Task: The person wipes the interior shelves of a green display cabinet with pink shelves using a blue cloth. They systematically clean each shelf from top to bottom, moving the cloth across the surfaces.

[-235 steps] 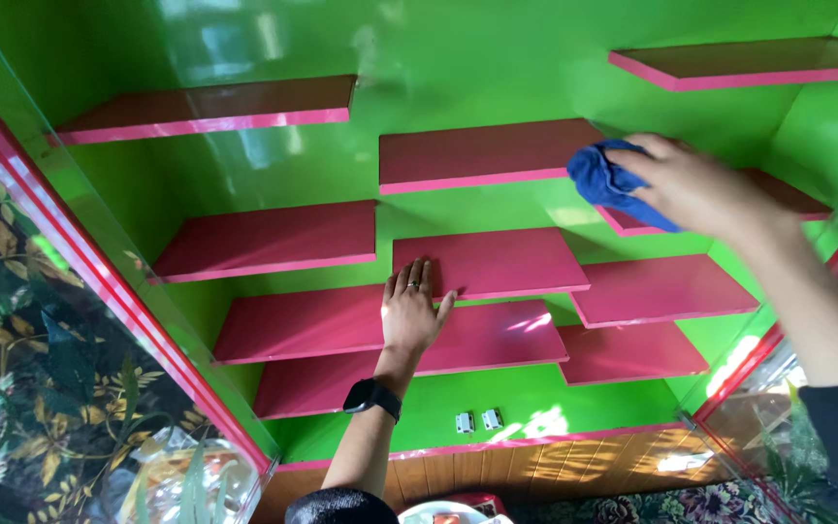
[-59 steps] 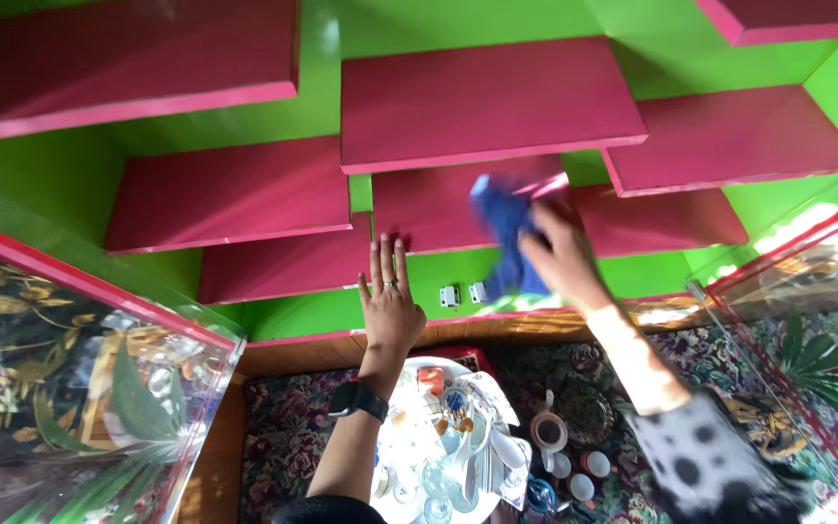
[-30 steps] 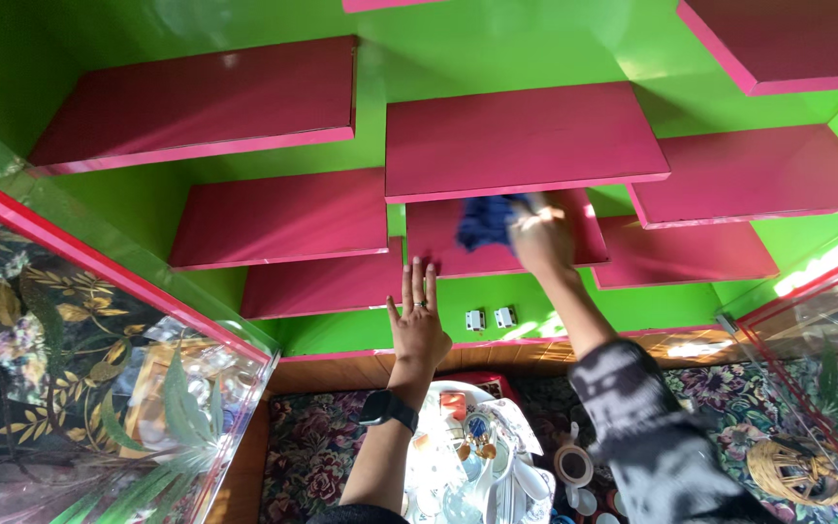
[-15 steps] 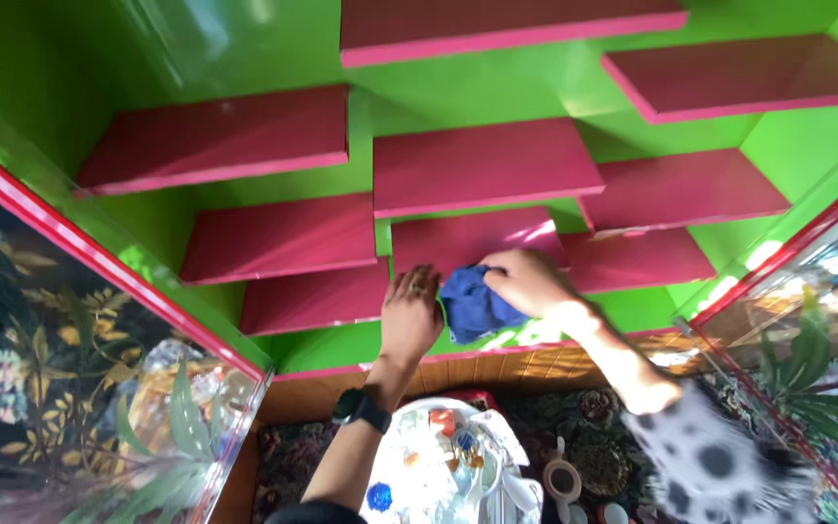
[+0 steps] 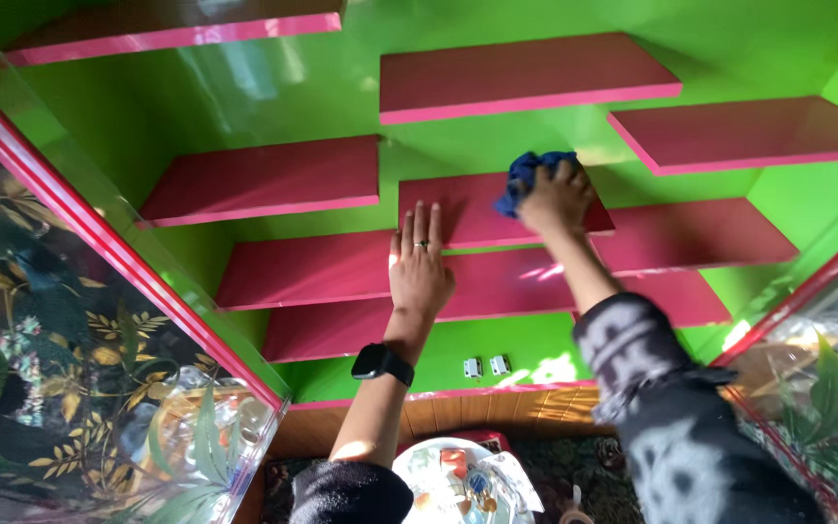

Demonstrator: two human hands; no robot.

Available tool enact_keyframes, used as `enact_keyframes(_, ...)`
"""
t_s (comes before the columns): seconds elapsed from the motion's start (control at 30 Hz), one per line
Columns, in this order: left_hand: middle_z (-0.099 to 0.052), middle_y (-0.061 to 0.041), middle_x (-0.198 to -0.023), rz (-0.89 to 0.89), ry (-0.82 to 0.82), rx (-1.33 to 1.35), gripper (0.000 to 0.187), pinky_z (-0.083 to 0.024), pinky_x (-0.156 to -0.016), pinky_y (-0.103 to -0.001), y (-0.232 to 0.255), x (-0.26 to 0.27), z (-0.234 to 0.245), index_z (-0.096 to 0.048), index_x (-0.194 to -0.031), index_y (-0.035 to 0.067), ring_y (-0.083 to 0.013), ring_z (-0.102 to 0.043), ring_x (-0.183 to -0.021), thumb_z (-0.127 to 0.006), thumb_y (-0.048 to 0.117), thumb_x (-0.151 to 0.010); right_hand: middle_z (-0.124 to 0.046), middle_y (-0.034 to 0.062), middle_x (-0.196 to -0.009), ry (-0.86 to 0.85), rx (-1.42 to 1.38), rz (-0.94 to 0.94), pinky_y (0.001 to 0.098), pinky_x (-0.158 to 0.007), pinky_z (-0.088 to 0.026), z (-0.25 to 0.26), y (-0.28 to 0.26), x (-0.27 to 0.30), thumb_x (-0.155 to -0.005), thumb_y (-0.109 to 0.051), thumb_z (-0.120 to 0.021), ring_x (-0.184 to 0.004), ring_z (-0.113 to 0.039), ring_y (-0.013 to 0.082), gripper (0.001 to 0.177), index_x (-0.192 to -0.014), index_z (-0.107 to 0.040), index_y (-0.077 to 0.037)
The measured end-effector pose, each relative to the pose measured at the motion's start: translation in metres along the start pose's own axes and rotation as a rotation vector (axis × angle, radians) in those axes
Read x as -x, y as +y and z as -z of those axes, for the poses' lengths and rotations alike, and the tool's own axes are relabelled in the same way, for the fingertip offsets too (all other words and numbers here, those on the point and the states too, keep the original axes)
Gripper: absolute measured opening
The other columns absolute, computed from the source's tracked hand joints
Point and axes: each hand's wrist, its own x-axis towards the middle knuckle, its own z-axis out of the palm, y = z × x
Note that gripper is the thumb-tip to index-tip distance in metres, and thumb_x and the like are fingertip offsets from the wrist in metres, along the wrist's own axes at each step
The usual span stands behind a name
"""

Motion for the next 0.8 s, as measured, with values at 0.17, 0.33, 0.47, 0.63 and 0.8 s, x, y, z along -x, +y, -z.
enact_keyframes(0.17, -0.029, -0.017, -0.167, -0.003, 0.048, 0.060, 0.100, -0.024, -0.126, -0.049, -0.001, 0.005, -0.001, -0.017, -0.163, 0.007, -0.0317, -0.031, -0.153, -0.062, 0.010, -0.073, -0.047, 0.0114, -0.157, 0.028, -0.204, 0.658, 0.0505, -0.117, -0.037, 0.000, -0.012, 0.017, -0.092, -0.038, -0.063, -0.140, -0.046, 0.0353, 0.050, -0.139, -0.062, -0.024)
enact_keyframes(0.33, -0.025, -0.019, -0.167, 0.003, -0.005, 0.033, 0.103, -0.023, -0.124, -0.049, 0.002, 0.002, 0.006, -0.016, -0.162, 0.007, -0.0325, -0.027, -0.153, -0.061, 0.010, -0.070, -0.057, 0.0102, -0.145, 0.004, -0.246, 0.407, 0.0443, -0.114, -0.045, 0.014, 0.047, 0.002, -0.094, -0.037, -0.064, -0.136, -0.054, 0.0312, 0.042, -0.133, -0.069, -0.023)
enact_keyframes(0.47, -0.022, -0.019, -0.167, 0.030, -0.040, 0.019, 0.103, -0.022, -0.122, -0.048, 0.006, 0.002, 0.011, -0.017, -0.161, 0.007, -0.0313, -0.025, -0.153, -0.062, 0.011, -0.068, -0.045, 0.0203, -0.151, 0.167, -0.007, 0.085, 0.0622, -0.101, -0.039, -0.010, 0.058, -0.015, -0.092, -0.043, -0.063, -0.123, -0.050, 0.0476, 0.055, -0.137, -0.062, -0.013)
enact_keyframes(0.63, -0.024, -0.017, -0.168, 0.026, -0.004, 0.051, 0.102, -0.022, -0.125, -0.048, 0.005, 0.005, 0.013, -0.018, -0.161, 0.005, -0.0310, -0.027, -0.154, -0.062, 0.011, -0.069, -0.048, 0.0152, -0.153, 0.059, -0.218, 0.589, 0.0565, -0.108, -0.038, -0.042, 0.043, -0.016, -0.099, -0.045, -0.057, -0.131, -0.050, 0.0425, 0.049, -0.136, -0.064, -0.015)
enact_keyframes(0.8, -0.025, -0.018, -0.166, 0.034, -0.020, 0.027, 0.102, -0.022, -0.123, -0.048, 0.006, 0.003, 0.010, -0.019, -0.161, 0.005, -0.0307, -0.028, -0.152, -0.062, 0.012, -0.069, -0.054, 0.0126, -0.145, 0.179, -0.211, 0.426, 0.0540, -0.114, -0.042, -0.022, 0.042, -0.010, -0.096, -0.052, -0.054, -0.134, -0.053, 0.0415, 0.053, -0.135, -0.066, -0.018)
